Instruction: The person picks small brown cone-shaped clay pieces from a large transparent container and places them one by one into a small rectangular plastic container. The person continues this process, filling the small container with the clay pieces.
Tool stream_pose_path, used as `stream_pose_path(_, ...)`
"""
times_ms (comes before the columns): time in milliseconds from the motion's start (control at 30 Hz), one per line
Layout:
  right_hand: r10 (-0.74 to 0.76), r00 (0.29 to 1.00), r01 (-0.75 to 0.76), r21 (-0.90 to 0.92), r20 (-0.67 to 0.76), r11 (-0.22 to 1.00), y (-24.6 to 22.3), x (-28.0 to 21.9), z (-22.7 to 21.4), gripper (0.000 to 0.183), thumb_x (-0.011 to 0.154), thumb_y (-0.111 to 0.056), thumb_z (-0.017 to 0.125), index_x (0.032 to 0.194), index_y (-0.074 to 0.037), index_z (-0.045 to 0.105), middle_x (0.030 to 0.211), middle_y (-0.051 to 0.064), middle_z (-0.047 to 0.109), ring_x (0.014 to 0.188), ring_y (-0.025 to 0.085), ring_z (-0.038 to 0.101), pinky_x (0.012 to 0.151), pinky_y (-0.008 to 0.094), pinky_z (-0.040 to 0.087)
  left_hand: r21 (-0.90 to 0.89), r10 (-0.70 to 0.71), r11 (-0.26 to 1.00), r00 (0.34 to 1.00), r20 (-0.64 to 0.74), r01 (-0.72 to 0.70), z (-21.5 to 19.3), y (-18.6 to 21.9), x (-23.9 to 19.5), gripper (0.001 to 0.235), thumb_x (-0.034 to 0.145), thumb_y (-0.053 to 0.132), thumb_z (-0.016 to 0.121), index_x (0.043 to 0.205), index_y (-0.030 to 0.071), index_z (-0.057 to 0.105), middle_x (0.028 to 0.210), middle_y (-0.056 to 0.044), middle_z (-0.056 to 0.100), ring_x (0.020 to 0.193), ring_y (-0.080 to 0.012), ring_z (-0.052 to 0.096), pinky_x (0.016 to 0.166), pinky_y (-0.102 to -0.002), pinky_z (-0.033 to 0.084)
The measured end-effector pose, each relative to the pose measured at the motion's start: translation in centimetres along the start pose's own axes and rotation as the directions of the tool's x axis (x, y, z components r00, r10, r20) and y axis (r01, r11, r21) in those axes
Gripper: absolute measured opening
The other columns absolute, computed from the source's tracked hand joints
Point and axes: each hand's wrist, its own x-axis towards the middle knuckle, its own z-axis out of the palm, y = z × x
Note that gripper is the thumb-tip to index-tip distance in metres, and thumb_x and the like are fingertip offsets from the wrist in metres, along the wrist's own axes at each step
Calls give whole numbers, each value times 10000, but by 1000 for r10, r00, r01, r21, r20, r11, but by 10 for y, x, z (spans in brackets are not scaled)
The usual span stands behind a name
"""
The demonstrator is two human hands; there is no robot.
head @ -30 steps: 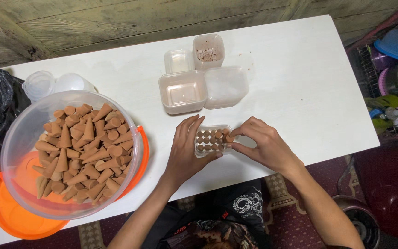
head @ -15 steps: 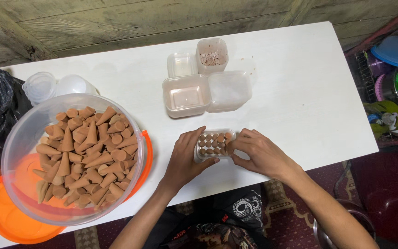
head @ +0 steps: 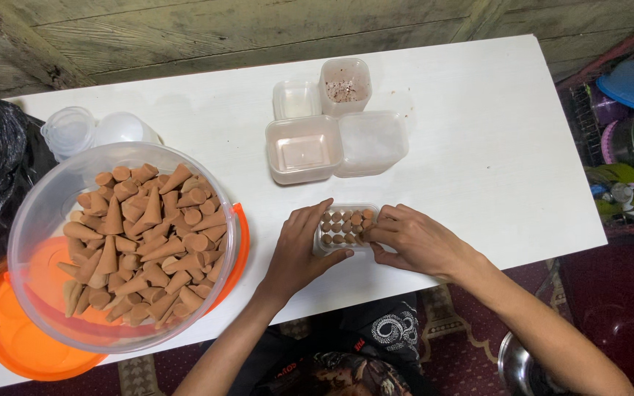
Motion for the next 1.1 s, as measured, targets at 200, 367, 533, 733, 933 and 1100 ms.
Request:
stream_pose_path(200, -72, 997, 75, -146, 24, 986, 9, -2, 6, 100, 862, -176, 723, 782, -160, 665, 666, -4, 646, 900, 171, 606, 777, 283, 483, 6, -3, 1000, 1000, 4, 3, 0, 0, 0, 925, 800, 325, 879, 1553, 96, 392, 1338, -146, 580, 1339, -341, 500, 1101, -546, 418)
stream_pose_path(367, -74, 997, 79, -188, 35, 979, 9, 1, 6, 114, 860, -176, 721, 767, -169, 656, 712, -16, 648, 923, 171, 587, 761, 290, 471, 4, -4, 1000, 1000, 10, 4, -2, 2, 1, 921, 800, 317, 878, 1550, 95, 393, 1340, -150, 581, 1340, -347, 502, 1101, -551, 419)
stream_pose_path(533, -61, 998, 66, -204, 27, 977, 9, 4, 4, 116, 847, -179, 718, 748, -169, 657, 811, -22, 610, 938, 193, 553, 744, 322, 460, 16, -4, 1000, 1000, 4, 4, 0, -1, 1, 923, 793, 325, 884, 1547, 102, 400, 1337, -141, 587, 1334, -341, 510, 1093, -546, 428)
stream_pose_path(733, 7, 999, -5, -52, 32, 999, 7, 4, -3, 43, 857, -157, 695, 828, -151, 726, 921, -10, 649, 877, 189, 573, 767, 323, 492, 20, -15, 1000, 1000, 3, 15, 2, -2, 1, 925, 785, 311, 891, 1544, 104, 405, 1339, -137, 583, 1324, -335, 512, 1089, -530, 427)
stream_pose_path(933, 175, 981, -167, 91, -81, 982, 12, -4, -17, 98, 864, -108, 675, 891, -117, 768, 983, 26, 701, 847, 203, 610, 786, 330, 530, 31, -13, 999, 1000, 13, 13, -1, 1, 1, 926, 790, 329, 889, 1547, 110, 403, 1352, -133, 578, 1332, -329, 510, 1093, -526, 425)
stream_pose_path(1100, 191, 980, -188, 55, -54, 981, 9, -6, -18, 140, 857, -109, 660, 911, -160, 778, 1026, 6, 679, 875, 199, 594, 827, 346, 534, 34, -35, 999, 999, 17, 35, -2, 5, 1, 914, 799, 333, 880, 1541, 95, 402, 1344, -136, 572, 1337, -330, 505, 1088, -517, 428)
